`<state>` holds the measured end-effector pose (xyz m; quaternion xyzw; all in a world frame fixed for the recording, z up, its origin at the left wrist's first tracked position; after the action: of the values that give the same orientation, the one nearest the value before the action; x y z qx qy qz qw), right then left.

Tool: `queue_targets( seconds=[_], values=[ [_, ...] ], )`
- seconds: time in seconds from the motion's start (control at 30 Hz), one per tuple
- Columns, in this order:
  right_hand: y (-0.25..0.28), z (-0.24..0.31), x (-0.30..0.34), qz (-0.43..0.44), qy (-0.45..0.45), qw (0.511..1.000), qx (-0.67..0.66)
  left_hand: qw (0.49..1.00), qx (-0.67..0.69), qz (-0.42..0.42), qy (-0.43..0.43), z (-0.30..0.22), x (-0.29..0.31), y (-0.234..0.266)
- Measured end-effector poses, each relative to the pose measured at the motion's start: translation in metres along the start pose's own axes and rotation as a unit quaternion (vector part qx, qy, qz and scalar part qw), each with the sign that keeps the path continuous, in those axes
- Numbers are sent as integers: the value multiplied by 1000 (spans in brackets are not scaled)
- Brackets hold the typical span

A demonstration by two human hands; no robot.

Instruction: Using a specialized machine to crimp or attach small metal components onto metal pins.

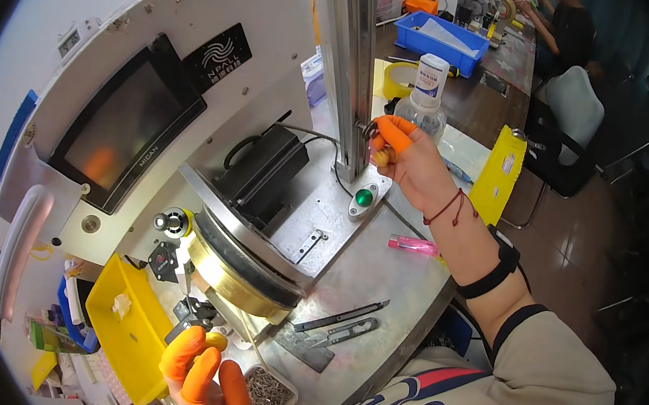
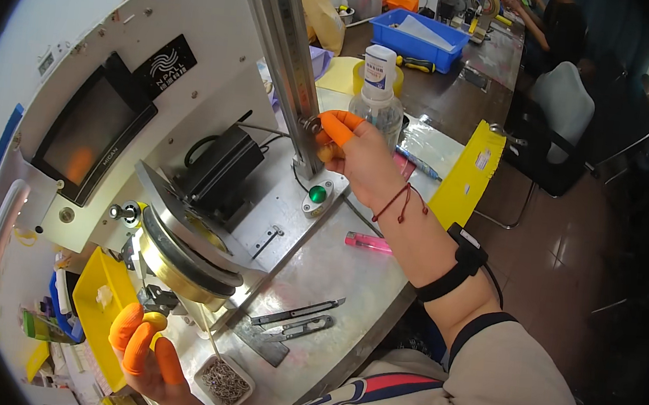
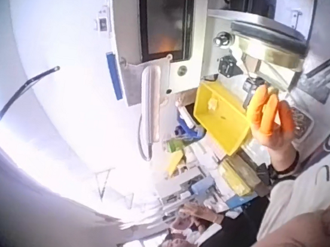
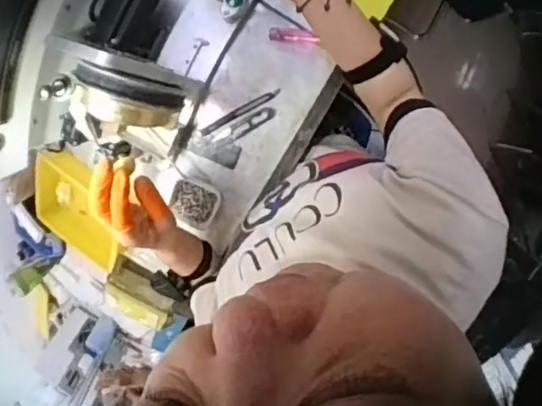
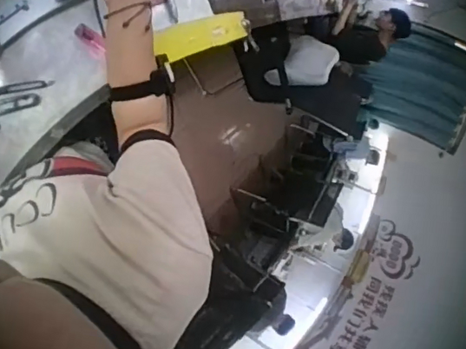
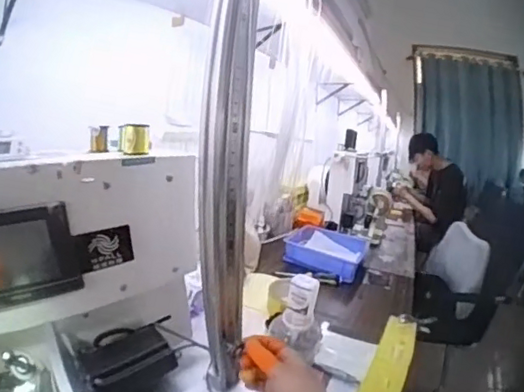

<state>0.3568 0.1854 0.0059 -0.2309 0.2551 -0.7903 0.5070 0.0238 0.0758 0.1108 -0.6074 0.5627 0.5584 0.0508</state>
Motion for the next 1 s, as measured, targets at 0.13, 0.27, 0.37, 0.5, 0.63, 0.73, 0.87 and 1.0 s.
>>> queue_targets(
  seconds=[0.13,0.27,0.37,0.5,0.63,0.73,0.87,1.0],
  values=[
    [1,-6,5,10,-34,999,-27,1000,-4,15,2,-3,3,0],
    [-4,-13,11,44,-78,995,-47,1000,14,10,-4,-5,4,-3],
    [0,-18,12,39,-72,997,1,1000,27,15,4,-3,3,-5],
    [-18,-14,21,74,4,992,107,999,27,15,12,-3,3,-5],
    [-35,-5,36,71,133,956,250,999,38,25,14,-9,3,-11],
    [-50,-3,50,85,143,953,253,998,43,34,8,-13,5,-15],
    [-51,-15,62,120,200,953,195,997,65,45,18,-14,6,-25],
    [-63,-36,72,158,124,943,266,897,332,-24,291,16,11,-43]
  ],
)
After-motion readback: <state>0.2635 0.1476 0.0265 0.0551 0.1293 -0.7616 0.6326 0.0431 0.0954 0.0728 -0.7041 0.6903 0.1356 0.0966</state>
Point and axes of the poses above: each hand's wrist, its own x-axis away from the middle knuckle, its own y-axis out of the back of the hand, z = x × y, the point moved 9 cm from there along -x, towards the middle knuckle, and after that the axes turned 14 degrees about -x, right-handed, at the moved point
